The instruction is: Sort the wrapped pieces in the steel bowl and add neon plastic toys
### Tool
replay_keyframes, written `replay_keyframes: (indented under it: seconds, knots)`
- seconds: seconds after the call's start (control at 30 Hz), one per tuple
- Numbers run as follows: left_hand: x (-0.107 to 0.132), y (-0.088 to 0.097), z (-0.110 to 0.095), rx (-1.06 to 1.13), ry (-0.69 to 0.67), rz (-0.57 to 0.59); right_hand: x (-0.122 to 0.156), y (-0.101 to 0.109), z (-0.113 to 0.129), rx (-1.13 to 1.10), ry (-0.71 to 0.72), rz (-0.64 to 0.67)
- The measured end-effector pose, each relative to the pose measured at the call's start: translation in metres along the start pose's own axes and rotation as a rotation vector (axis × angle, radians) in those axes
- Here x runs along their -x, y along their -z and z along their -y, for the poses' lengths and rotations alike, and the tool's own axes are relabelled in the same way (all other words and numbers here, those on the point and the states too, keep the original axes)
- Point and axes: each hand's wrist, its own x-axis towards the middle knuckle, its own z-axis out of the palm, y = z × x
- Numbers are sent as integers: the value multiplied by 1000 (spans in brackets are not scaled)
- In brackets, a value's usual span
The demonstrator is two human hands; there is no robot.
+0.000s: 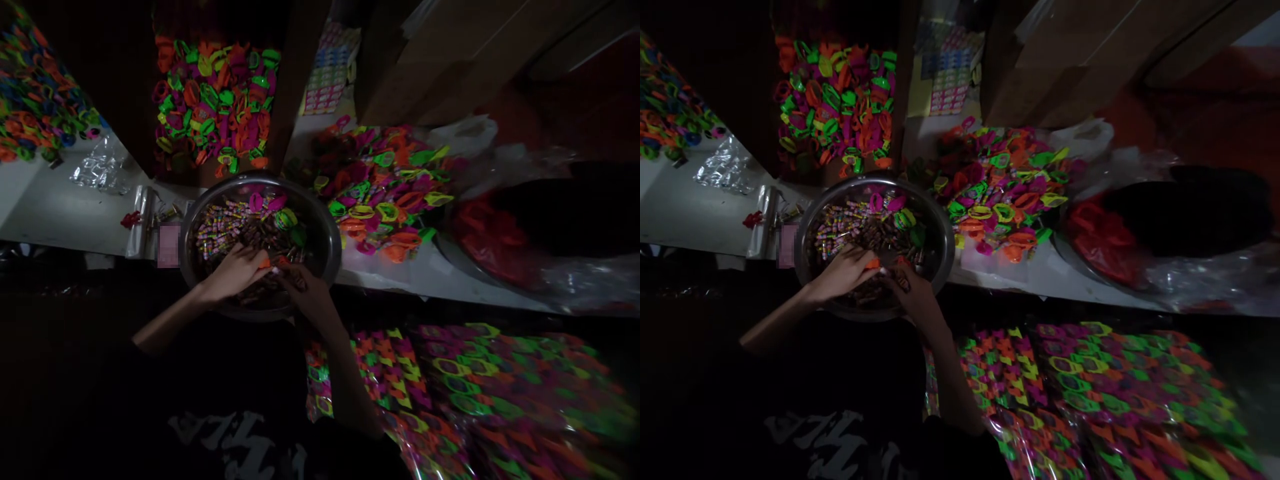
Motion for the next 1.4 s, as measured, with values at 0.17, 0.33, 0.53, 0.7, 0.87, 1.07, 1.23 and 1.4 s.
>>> replay_keyframes:
  seconds: [0.17,0.33,0.53,0.7,0.87,1.07,1.23,1.4]
  knots:
    - [21,13,-2,71,17,-28,2,-6,5,-7,89,7]
    - [30,20,-1,81,36,-57,1,-13,15,8,175,40]
    - [30,17,2,6,20,-66,1,-14,23,32,228,57]
    - [31,14,3,-66,-6,-40,2,-13,25,69,212,102]
    - [35,8,5,-91,18,-45,2,-14,24,104,219,162]
    - [38,2,5,-41,-9,-80,0,-8,22,122,342,261]
    - [39,-5,6,-47,-24,-94,0,-1,25,150,364,331]
    - [33,-9,6,-21,-26,18,1,-1,21,143,275,368]
